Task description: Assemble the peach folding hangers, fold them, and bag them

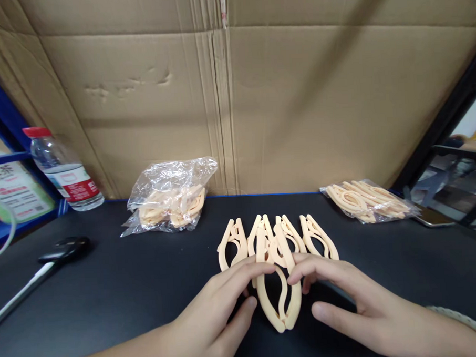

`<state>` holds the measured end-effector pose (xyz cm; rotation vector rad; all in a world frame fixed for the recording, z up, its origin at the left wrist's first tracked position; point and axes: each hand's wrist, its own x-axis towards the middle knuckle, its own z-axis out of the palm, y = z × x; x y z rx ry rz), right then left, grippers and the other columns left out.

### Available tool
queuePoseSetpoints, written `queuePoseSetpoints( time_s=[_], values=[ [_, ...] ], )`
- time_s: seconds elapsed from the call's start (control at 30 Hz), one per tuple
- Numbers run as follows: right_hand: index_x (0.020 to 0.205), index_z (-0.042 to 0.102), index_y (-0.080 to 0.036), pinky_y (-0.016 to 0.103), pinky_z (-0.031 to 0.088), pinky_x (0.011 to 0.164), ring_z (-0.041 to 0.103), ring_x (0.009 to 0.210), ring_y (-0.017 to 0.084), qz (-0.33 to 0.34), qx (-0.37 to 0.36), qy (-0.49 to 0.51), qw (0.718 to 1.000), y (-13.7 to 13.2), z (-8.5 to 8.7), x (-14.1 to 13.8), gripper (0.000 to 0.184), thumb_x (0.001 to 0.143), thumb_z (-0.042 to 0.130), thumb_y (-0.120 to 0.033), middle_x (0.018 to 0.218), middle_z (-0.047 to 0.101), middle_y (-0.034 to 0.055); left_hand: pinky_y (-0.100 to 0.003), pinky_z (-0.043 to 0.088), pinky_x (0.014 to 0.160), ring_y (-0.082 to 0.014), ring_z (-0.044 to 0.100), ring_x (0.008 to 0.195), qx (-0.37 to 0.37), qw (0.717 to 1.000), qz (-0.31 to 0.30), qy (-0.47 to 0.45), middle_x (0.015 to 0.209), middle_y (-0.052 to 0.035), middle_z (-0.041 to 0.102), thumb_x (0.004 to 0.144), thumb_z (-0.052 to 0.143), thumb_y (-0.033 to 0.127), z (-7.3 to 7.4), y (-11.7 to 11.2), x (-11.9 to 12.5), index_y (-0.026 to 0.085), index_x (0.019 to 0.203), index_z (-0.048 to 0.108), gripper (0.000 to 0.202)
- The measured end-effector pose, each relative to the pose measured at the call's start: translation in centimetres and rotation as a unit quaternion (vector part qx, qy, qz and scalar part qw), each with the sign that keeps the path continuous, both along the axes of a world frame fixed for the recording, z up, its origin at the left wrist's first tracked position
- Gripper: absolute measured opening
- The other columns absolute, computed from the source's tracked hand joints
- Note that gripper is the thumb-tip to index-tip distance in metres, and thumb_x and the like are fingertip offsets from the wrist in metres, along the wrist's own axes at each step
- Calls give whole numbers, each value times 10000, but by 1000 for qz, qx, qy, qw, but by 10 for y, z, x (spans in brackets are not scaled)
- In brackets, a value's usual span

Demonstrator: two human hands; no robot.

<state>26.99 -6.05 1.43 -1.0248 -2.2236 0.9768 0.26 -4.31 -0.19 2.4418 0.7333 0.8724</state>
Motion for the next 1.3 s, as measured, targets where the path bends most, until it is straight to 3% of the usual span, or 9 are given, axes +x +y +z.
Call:
queuePoseSetpoints(
  time_s=[0.3,0.47,0.6,0.7,0.77,0.87,0.97,1.17,1.3],
  values=[
    [1246,612,-304,348,524,934,621,1031,184,34,-40,45,998,0,1,2,309,944,550,-315,1295,583,68,-385,474,1063,-220,521,1289,23,994,-86,70,1341,-53,588,816,425,-13,18,2,1,282,1376,340,639],
    [1270,622,-279,355,530,893,619,953,166,29,-71,100,992,5,-1,4,340,944,556,-349,1120,627,79,-449,382,1140,-246,402,1395,29,994,-60,82,1496,-53,453,807,477,14,4,0,-4,304,1474,221,772],
    [1145,697,-250,320,534,821,619,911,167,-49,-83,111,989,18,3,10,302,912,593,-411,1141,628,80,-454,363,1143,-260,352,1422,27,997,-17,70,1563,-58,353,821,495,39,-4,-2,-6,309,1490,236,766],
    [1017,710,-186,284,517,645,596,686,143,-139,-80,123,979,37,7,25,336,872,619,-476,848,662,55,-445,370,1138,-252,365,1416,23,996,-6,82,1565,-62,348,825,495,41,-3,-3,-4,306,1475,275,736],
    [883,691,-159,263,466,546,528,554,118,-203,-49,130,969,52,9,41,362,829,638,-513,653,588,11,-435,379,1133,-248,377,1410,23,997,-2,77,1557,-63,362,833,491,48,-2,-4,-3,306,1464,298,708],
    [684,580,-180,239,359,433,439,437,97,-283,-17,65,957,69,10,64,409,798,599,-572,506,479,-30,-418,392,1126,-239,390,1402,20,997,3,73,1544,-55,381,842,478,54,-3,-4,-3,313,1453,314,684],
    [624,501,-207,239,323,388,427,380,102,-315,-17,-93,944,76,7,77,416,794,554,-583,454,441,-37,-415,403,1119,-238,407,1390,24,996,7,80,1528,-52,402,846,467,58,-6,-3,-4,313,1448,320,671],
    [628,373,-235,246,348,366,487,393,128,-282,-41,-214,935,67,1,70,442,848,478,-605,528,521,3,-428,423,1105,-266,451,1343,82,991,0,102,1478,-85,456,830,469,60,-6,0,-2,262,1392,425,599],
    [678,473,-220,315,459,520,564,563,184,-239,41,-280,929,59,8,65,412,905,427,-560,637,608,62,-466,399,1117,-282,442,1339,101,985,30,135,1447,-85,494,822,496,75,-5,-4,1,248,1345,492,551]
  ],
)
